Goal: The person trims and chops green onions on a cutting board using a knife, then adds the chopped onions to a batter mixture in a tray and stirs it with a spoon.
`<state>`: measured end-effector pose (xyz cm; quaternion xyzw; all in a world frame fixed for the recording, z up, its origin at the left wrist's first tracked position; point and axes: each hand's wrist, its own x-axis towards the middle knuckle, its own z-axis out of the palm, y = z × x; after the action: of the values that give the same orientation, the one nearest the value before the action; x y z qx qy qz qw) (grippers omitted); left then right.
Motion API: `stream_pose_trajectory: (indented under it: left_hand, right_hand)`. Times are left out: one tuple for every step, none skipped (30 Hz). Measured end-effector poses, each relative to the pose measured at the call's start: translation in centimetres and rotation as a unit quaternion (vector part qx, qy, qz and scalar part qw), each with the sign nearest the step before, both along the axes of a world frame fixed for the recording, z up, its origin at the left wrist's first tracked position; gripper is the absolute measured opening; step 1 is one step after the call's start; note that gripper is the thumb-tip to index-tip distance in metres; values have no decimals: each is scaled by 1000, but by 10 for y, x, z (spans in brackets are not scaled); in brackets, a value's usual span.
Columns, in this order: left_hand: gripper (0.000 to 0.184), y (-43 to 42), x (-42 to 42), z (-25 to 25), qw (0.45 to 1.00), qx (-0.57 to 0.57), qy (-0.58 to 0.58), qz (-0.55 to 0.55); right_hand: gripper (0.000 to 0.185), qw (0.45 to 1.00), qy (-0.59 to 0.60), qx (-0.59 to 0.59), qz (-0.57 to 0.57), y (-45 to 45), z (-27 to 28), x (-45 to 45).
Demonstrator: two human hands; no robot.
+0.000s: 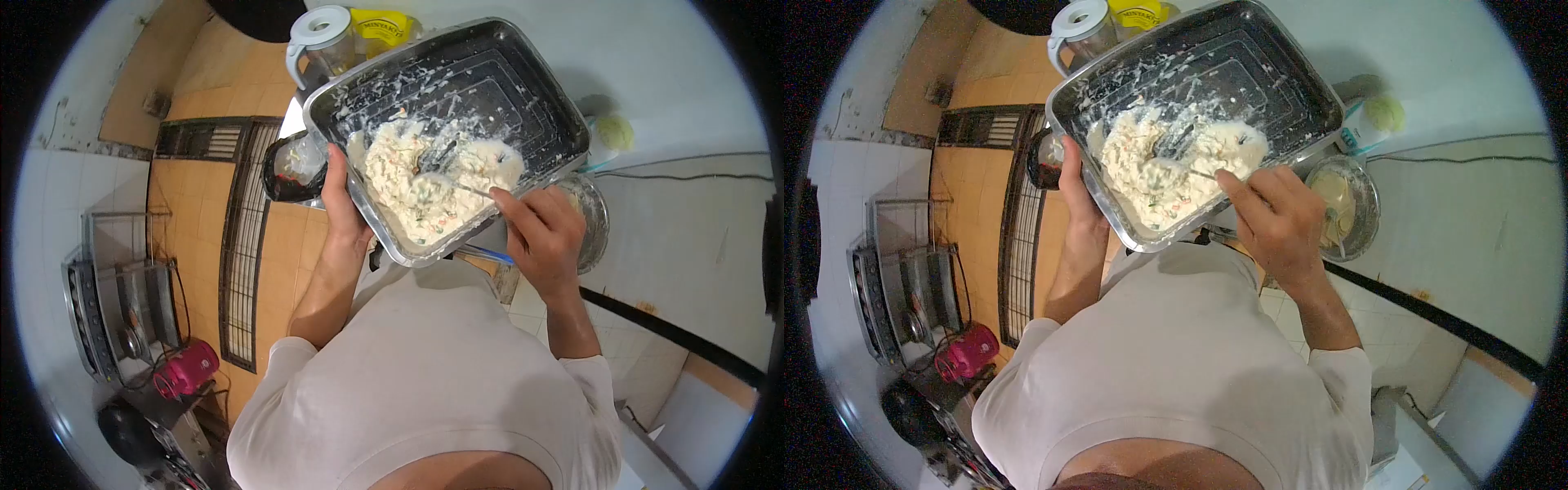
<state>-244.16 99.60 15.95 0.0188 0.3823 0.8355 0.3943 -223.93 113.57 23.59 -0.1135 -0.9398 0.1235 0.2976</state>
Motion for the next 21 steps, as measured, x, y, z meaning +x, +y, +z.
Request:
stream_pose_trajectory:
  left_hand:
    - [64, -1, -1, 0, 1000, -4, 0, -6]
    - [65, -1, -1, 1, 1000, -4, 1, -16]
    - [66, -2, -2, 3, 1000, -3, 1, -28]
    - [67, -2, -4, 4, 999, 0, 2, -38]
    - [67, -2, -5, 2, 999, 9, 9, -50]
    - [68, -3, -7, 0, 998, 17, 16, -63]
    - [69, -4, -9, -2, 997, 26, 23, -76]
    - [69, -4, -12, -5, 995, 28, 35, -84]
    - [69, -4, -16, -8, 994, 28, 45, -94]
    - [69, -5, -19, -12, 993, 28, 55, -102]
    - [69, -5, -22, -16, 992, 39, 44, -110]
    - [69, -6, -25, -19, 991, 50, 34, -118]
    - [69, -6, -28, -22, 990, 60, 23, -124]
    - [69, -7, -31, -23, 989, 60, 24, -131]
    - [69, -8, -34, -25, 988, 61, 26, -138]
    - [69, -6, -36, -27, 987, 60, 27, -144]
    - [70, -7, -37, -28, 987, 60, 28, -149]
    - [69, -7, -40, -31, 985, 64, 27, -159]
    - [69, -9, -41, -35, 983, 66, 24, -169]
    - [70, -10, -42, -37, 982, 68, 21, -176]
    - [70, -10, -42, -35, 982, 62, 25, -175]
  right_hand:
    - [35, 1000, -5, 5, 1, -7, 2, 3]
    - [36, 1000, -10, 11, 1, -14, 6, 7]
    - [37, 1000, -15, 18, 1, -20, 9, 10]
    - [39, 999, -23, 31, -8, -25, 8, 11]
    - [40, 998, -31, 43, -16, -28, 5, 13]
    - [41, 997, -39, 55, -25, -33, 3, 15]
    - [40, 997, -33, 59, -42, -33, 3, 18]
    - [38, 996, -27, 64, -58, -27, 5, 21]
    - [36, 995, -22, 67, -74, -20, 4, 23]
    - [35, 993, 8, 46, -106, -12, -4, 23]
    - [34, 988, 15, 59, -143, -4, -11, 23]
    - [34, 981, 21, 71, -180, 5, -17, 23]
    - [33, 972, 27, 84, -216, 9, -21, 21]
    - [32, 968, 17, 89, -235, 9, -26, 19]
    - [30, 963, 7, 96, -253, 9, -31, 17]
    - [29, 957, -4, 101, -271, 9, -36, 17]
    - [27, 962, -16, 93, -257, 0, -40, 16]
    - [26, 966, -27, 85, -241, -12, -43, 15]
    - [24, 971, -40, 76, -224, -26, -45, 15]
    - [24, 975, -45, 61, -210, -36, -43, 15]
    - [24, 979, -51, 46, -194, -47, -40, 15]
